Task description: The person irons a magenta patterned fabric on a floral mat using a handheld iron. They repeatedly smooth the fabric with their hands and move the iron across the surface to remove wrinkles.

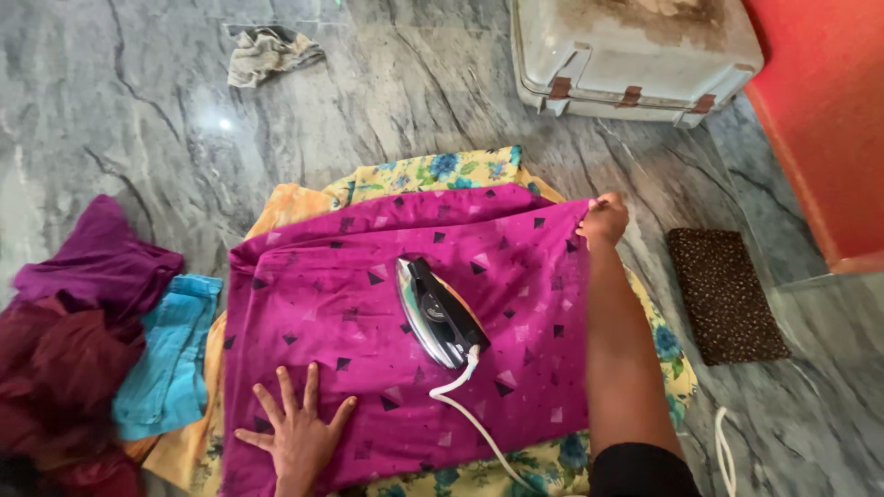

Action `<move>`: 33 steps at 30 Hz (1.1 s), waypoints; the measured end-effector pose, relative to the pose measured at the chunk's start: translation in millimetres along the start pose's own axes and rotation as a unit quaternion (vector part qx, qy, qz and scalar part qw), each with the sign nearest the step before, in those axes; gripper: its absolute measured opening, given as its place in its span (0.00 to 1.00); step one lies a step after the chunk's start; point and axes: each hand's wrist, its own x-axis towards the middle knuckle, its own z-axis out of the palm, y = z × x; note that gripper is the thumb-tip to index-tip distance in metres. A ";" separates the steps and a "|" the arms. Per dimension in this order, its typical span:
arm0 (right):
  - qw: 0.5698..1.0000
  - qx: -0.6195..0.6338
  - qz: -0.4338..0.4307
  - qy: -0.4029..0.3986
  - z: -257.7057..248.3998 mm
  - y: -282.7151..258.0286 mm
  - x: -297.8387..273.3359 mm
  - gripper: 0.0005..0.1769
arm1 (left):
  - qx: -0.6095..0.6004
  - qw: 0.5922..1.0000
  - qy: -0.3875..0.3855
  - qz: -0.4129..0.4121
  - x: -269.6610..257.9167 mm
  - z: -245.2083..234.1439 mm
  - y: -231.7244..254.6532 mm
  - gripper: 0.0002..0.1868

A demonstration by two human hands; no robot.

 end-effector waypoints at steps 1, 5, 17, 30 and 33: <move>0.998 0.053 -0.002 -0.018 4.2 -0.8 -4.1 0.03 | 0.003 1.000 -0.003 -0.002 -0.1 -1.0 -0.2 0.55; 0.982 -0.055 -0.175 -0.035 4.8 -3.1 -41.2 0.16 | 0.014 0.999 -0.037 -0.017 -1.9 -5.6 3.1 0.56; 0.824 -0.280 -0.385 -0.308 -24.0 -71.0 -367.6 0.44 | -0.025 0.994 -0.093 -0.042 3.8 -27.3 -8.7 0.44; 0.856 -0.252 -0.312 -0.327 68.7 -113.2 -484.1 0.40 | -0.080 0.981 -0.129 -0.121 9.8 -23.1 -35.8 0.43; 0.799 -0.306 -0.385 -0.346 82.2 -133.4 -513.2 0.47 | -0.075 0.972 -0.179 -0.131 11.6 -18.9 -36.4 0.46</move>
